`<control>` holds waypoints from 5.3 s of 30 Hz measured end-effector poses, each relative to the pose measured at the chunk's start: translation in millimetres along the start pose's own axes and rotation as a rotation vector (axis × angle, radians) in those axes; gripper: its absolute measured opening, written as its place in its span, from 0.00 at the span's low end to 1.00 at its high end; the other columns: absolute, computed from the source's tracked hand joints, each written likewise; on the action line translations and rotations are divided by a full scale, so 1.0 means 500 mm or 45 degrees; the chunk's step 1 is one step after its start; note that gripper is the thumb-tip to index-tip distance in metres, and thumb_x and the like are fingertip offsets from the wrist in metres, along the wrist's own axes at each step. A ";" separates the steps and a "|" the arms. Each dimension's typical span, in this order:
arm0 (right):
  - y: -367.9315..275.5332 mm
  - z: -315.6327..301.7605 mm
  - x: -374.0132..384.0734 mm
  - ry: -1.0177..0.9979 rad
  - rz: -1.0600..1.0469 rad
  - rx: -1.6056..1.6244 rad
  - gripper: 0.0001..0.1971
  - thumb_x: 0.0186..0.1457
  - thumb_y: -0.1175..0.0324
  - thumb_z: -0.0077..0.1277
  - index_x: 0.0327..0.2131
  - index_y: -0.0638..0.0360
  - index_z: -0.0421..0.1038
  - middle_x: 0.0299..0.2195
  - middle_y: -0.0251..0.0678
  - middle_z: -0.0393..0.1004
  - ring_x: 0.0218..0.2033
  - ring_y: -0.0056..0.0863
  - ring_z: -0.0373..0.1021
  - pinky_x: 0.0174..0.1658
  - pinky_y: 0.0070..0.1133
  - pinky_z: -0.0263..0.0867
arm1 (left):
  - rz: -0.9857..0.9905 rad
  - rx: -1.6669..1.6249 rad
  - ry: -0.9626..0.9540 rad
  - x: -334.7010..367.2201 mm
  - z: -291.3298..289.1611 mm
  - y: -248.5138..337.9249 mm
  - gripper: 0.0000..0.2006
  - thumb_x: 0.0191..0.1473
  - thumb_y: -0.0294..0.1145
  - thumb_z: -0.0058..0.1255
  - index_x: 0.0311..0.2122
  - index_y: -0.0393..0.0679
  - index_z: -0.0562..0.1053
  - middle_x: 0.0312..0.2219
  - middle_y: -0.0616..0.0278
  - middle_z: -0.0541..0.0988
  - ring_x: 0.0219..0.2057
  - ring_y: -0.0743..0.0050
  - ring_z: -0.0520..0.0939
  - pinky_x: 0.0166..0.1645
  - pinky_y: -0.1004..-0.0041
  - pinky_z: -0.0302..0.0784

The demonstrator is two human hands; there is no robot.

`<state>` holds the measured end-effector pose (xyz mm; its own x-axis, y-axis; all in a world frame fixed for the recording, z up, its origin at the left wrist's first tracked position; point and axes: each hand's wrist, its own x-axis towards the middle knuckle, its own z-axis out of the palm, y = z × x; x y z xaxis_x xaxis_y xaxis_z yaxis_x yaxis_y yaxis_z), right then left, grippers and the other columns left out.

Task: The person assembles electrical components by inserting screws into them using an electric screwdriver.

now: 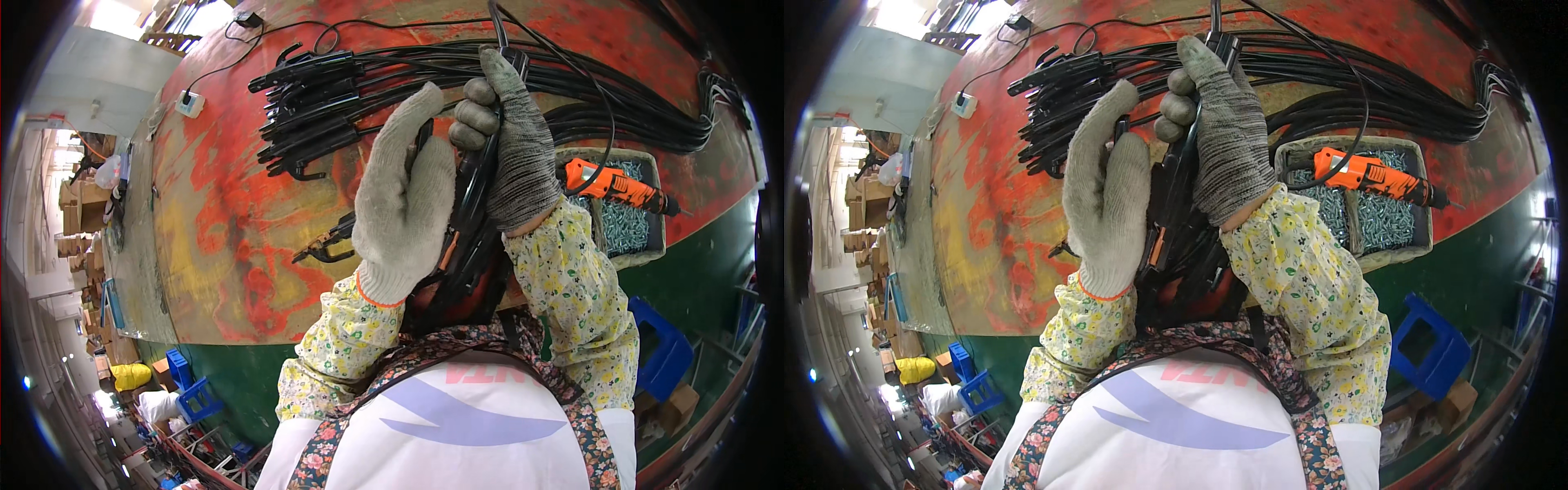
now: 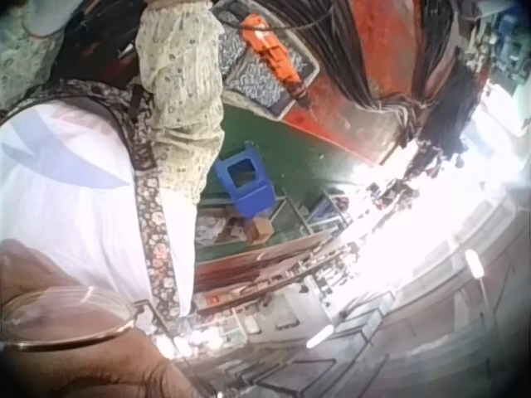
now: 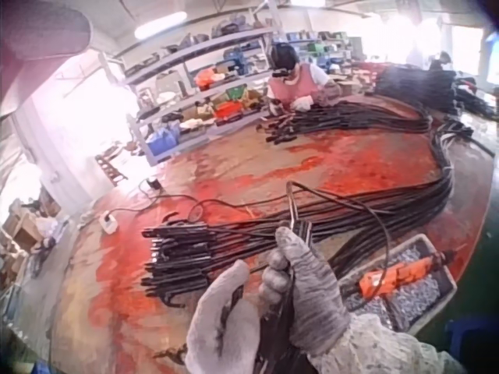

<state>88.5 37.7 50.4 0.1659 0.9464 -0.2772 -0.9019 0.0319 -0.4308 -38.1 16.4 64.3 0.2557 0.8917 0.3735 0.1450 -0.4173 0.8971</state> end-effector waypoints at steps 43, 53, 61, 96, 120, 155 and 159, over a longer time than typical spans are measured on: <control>-0.048 -0.020 -0.028 -0.089 -0.137 -0.054 0.06 0.55 0.63 0.51 0.31 0.48 0.65 0.21 0.21 0.65 0.16 0.10 0.57 0.17 0.14 0.57 | 0.302 -0.204 -0.281 0.026 0.025 0.002 0.12 0.58 0.20 0.40 0.47 0.34 0.68 0.44 0.55 0.74 0.44 0.74 0.75 0.49 0.76 0.69; -0.046 -0.035 -0.029 -0.140 -0.180 -0.142 0.04 0.55 0.64 0.51 0.31 0.50 0.68 0.21 0.23 0.67 0.16 0.11 0.60 0.17 0.13 0.61 | 0.461 -0.147 -0.161 0.027 0.047 -0.014 0.12 0.51 0.17 0.42 0.42 0.33 0.70 0.34 0.53 0.79 0.30 0.62 0.81 0.34 0.72 0.76; -0.040 -0.016 -0.047 0.000 -0.239 -0.253 0.06 0.55 0.64 0.51 0.34 0.53 0.69 0.22 0.24 0.69 0.16 0.11 0.61 0.17 0.13 0.61 | 0.488 -0.313 -0.202 -0.003 0.038 -0.022 0.15 0.58 0.18 0.37 0.50 0.33 0.66 0.46 0.52 0.73 0.45 0.70 0.75 0.50 0.74 0.68; -0.074 -0.046 -0.045 -0.192 -0.352 0.402 0.08 0.58 0.64 0.49 0.29 0.54 0.63 0.19 0.21 0.58 0.14 0.09 0.56 0.14 0.11 0.56 | 0.817 1.217 -0.478 -0.061 -0.046 0.030 0.13 0.43 0.35 0.54 0.34 0.39 0.70 0.18 0.67 0.69 0.16 0.74 0.69 0.19 0.73 0.59; -0.334 -0.321 -0.141 -0.024 -0.524 -3.331 0.36 0.39 0.71 0.60 0.55 0.47 0.60 0.48 0.39 0.66 0.49 0.37 0.65 0.51 0.29 0.63 | -1.212 -1.380 -0.098 -0.049 0.072 -0.068 0.26 0.52 0.20 0.45 0.56 0.52 0.59 0.43 0.49 0.72 0.44 0.59 0.77 0.43 0.61 0.80; -0.247 -0.228 -0.088 0.030 -1.453 -0.740 0.27 0.43 0.80 0.54 0.49 0.62 0.56 0.27 0.37 0.68 0.21 0.23 0.66 0.24 0.26 0.67 | -1.373 -1.134 -0.414 -0.074 0.107 -0.085 0.33 0.50 0.20 0.49 0.60 0.57 0.52 0.18 0.72 0.65 0.12 0.88 0.60 0.15 0.85 0.54; -0.243 -0.246 -0.078 0.066 -1.445 -0.735 0.33 0.43 0.81 0.53 0.54 0.54 0.51 0.38 0.40 0.66 0.22 0.23 0.67 0.24 0.26 0.69 | -1.390 -1.183 -0.378 -0.076 0.109 -0.093 0.34 0.47 0.18 0.53 0.56 0.54 0.52 0.18 0.70 0.67 0.12 0.87 0.64 0.12 0.84 0.56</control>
<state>240.5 -42.5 7.8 0.7540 0.4655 0.4634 0.0577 0.6558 -0.7527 -2.4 -7.5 -4.6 0.6254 0.5681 -0.5350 -0.2340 0.7906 0.5659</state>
